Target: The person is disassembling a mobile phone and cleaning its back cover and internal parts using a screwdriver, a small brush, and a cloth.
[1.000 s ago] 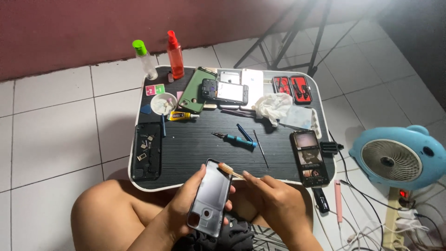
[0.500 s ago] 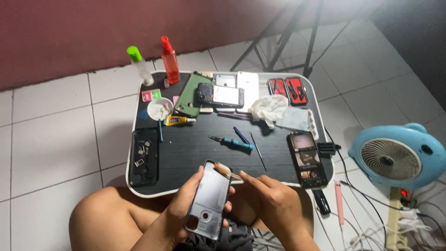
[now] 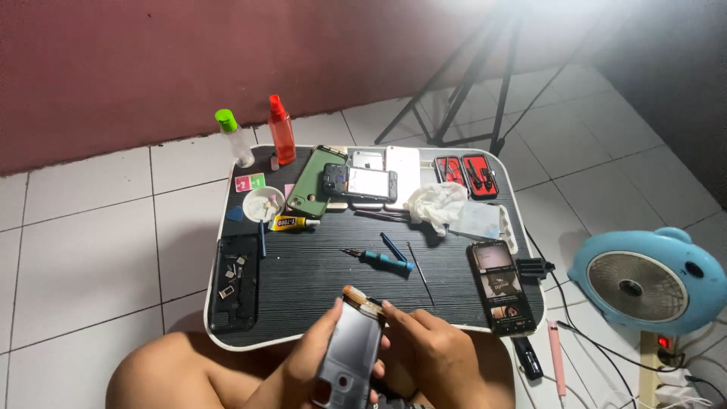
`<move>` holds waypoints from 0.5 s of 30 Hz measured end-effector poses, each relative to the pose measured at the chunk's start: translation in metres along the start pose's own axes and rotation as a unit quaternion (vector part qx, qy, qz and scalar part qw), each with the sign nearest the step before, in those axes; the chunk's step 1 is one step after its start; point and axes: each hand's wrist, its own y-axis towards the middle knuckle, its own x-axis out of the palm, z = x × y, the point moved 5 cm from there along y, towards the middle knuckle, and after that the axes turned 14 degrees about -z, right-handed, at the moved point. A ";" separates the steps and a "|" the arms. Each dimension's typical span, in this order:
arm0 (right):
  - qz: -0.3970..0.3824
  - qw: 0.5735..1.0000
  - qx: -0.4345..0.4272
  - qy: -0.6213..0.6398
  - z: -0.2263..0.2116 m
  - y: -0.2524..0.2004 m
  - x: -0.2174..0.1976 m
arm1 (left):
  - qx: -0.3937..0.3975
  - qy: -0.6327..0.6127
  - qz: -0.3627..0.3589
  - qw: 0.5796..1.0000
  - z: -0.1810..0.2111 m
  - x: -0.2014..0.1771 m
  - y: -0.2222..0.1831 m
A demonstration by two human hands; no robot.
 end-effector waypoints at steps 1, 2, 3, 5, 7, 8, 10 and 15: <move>0.001 1.000 -0.001 0.000 0.003 -0.002 -0.001 | 0.001 0.001 -0.001 1.000 0.000 -0.005 0.001; -0.012 1.000 0.006 -0.001 0.008 -0.004 -0.001 | 0.008 0.002 -0.024 1.000 0.000 -0.008 0.002; -0.022 1.000 0.011 -0.003 0.012 -0.003 -0.002 | 0.017 0.006 -0.050 0.999 0.003 -0.010 0.005; -0.025 0.999 0.018 -0.011 0.020 -0.004 0.004 | 0.017 0.052 -0.025 0.998 0.010 -0.003 0.003; -0.032 0.999 0.030 -0.018 0.019 -0.004 0.007 | 0.012 0.093 0.001 0.996 0.009 0.001 0.006; -0.011 0.999 0.031 -0.014 0.013 -0.002 0.003 | 0.009 0.068 0.003 0.998 0.006 0.002 0.009; 0.014 0.999 0.028 -0.012 0.011 0.001 -0.005 | 0.011 0.048 0.003 0.999 0.009 0.005 0.010; -0.011 1.000 0.014 -0.025 0.019 0.001 0.004 | 0.036 0.140 -0.015 0.989 0.016 -0.002 0.010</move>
